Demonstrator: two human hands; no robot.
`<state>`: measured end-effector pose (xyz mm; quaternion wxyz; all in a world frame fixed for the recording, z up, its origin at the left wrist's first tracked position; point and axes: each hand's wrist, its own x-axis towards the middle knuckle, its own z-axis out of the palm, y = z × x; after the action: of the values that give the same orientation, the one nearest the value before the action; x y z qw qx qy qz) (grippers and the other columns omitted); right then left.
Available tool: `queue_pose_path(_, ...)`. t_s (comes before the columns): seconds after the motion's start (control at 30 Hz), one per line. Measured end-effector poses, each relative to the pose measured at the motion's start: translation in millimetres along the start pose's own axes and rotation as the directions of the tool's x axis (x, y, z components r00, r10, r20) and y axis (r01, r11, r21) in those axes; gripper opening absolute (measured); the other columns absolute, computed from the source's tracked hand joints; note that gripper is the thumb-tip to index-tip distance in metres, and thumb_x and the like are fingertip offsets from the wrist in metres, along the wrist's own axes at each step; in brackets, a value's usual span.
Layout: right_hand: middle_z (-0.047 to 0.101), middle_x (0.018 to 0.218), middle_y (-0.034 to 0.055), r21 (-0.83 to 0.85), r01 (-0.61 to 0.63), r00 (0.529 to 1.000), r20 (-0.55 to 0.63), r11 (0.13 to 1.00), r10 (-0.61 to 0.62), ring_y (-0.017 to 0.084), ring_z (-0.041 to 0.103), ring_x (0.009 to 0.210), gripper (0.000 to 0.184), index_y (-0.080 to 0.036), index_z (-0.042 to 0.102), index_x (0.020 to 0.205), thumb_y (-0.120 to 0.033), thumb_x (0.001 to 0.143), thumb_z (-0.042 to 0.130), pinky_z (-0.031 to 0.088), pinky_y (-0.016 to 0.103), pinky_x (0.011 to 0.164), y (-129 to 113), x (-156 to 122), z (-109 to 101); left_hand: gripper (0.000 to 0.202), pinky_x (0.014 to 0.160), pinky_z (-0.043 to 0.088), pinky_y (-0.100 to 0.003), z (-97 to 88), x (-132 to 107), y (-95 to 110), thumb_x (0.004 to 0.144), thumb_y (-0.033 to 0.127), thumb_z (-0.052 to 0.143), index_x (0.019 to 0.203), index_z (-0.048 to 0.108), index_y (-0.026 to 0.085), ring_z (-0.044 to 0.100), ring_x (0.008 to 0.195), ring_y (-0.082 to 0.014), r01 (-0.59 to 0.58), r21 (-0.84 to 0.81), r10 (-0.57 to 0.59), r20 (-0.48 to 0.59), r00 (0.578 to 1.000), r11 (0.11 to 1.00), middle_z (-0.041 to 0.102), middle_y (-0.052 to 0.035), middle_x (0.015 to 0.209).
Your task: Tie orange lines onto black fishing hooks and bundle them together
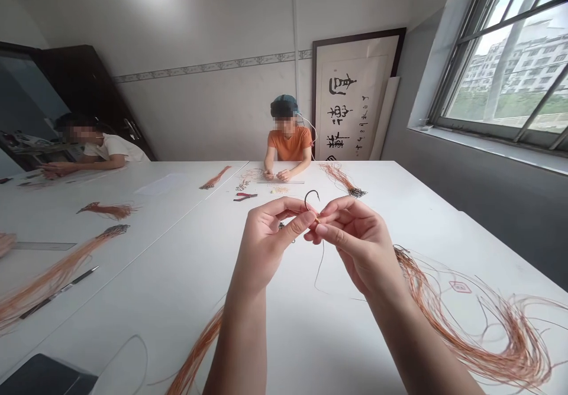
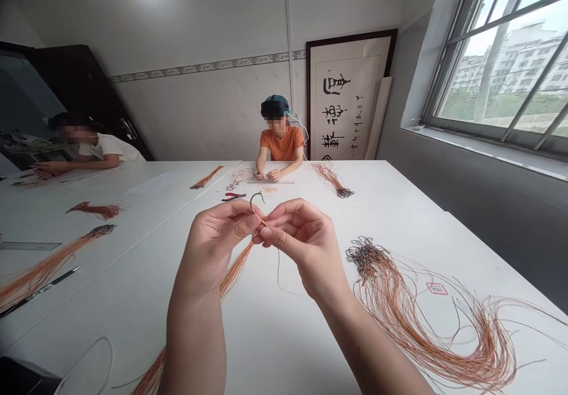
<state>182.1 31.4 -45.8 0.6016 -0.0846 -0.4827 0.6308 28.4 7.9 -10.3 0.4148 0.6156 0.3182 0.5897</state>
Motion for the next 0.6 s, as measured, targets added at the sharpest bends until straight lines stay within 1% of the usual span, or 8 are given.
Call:
queue_pose_path(0.17,0.082,0.08,-0.0011,-0.033,0.045,0.999,0.018,0.998,-0.044,0.015,0.079,0.07,0.017,-0.025,0.078,0.092,-0.015,0.085,0.089,0.065,0.027,0.07,-7,-8,1,0.016,0.06,0.058,-0.028,3.9,-1,2,0.088,0.031,0.083,0.079,0.076,0.021,0.065,0.062,-0.0136,0.008,-0.025,-0.008,0.015,1.0,1.0,0.069,-0.0001,0.074)
queue_pose_path(0.23,0.081,0.079,-0.0015,-0.077,0.074,0.997,0.006,0.994,-0.073,0.015,0.079,0.07,0.016,-0.026,0.078,0.092,-0.014,0.086,0.088,0.066,0.027,0.07,-9,-12,5,0.016,0.058,0.057,-0.027,6.3,-3,3,0.088,0.031,0.083,0.078,0.076,0.021,0.064,0.061,-0.013,-0.004,-0.012,0.004,0.005,1.0,1.0,0.069,0.0004,0.073)
queue_pose_path(0.3,0.079,0.079,-0.0017,-0.152,0.116,0.992,-0.029,0.981,-0.122,0.016,0.079,0.072,0.017,-0.027,0.078,0.092,-0.014,0.085,0.088,0.067,0.029,0.071,-10,-16,8,0.016,0.058,0.056,-0.026,10.3,-5,5,0.089,0.032,0.083,0.078,0.076,0.022,0.064,0.062,-0.0127,-0.031,0.018,0.032,-0.039,0.999,0.999,0.069,0.001,0.072)
queue_pose_path(0.37,0.078,0.08,-0.0015,-0.239,0.167,0.98,-0.064,0.957,-0.187,0.017,0.078,0.074,0.017,-0.027,0.079,0.091,-0.014,0.085,0.088,0.068,0.03,0.072,-11,-19,12,0.017,0.057,0.055,-0.026,15.2,-7,5,0.087,0.032,0.084,0.077,0.076,0.022,0.064,0.062,-0.0129,-0.064,0.053,0.07,-0.111,0.991,0.997,0.068,0.0015,0.069)
queue_pose_path(0.43,0.077,0.08,-0.0011,-0.3,0.211,0.967,-0.075,0.93,-0.243,0.017,0.077,0.074,0.017,-0.028,0.079,0.091,-0.014,0.086,0.087,0.069,0.031,0.071,-12,-22,14,0.016,0.056,0.055,-0.026,19.5,-8,6,0.084,0.032,0.086,0.075,0.076,0.023,0.063,0.061,-0.0135,-0.094,0.075,0.105,-0.155,0.982,0.993,0.067,0.0019,0.067)
queue_pose_path(0.53,0.076,0.08,-0.0008,-0.332,0.23,0.961,-0.073,0.915,-0.268,0.017,0.075,0.073,0.015,-0.028,0.08,0.092,-0.014,0.088,0.085,0.069,0.031,0.07,-12,-24,16,0.017,0.056,0.053,-0.028,22.6,-9,5,0.083,0.032,0.086,0.073,0.076,0.023,0.061,0.06,-0.0134,-0.124,0.07,0.134,-0.166,0.977,0.99,0.066,0.0018,0.067)
queue_pose_path(0.6,0.075,0.081,-0.0006,-0.331,0.228,0.96,-0.079,0.916,-0.267,0.017,0.075,0.073,0.015,-0.028,0.079,0.092,-0.015,0.089,0.084,0.069,0.032,0.07,-13,-24,16,0.019,0.06,0.054,-0.029,22.7,-8,4,0.083,0.032,0.086,0.07,0.075,0.024,0.061,0.063,-0.0137,-0.143,0.079,0.155,-0.183,0.971,0.987,0.067,0.0011,0.07)
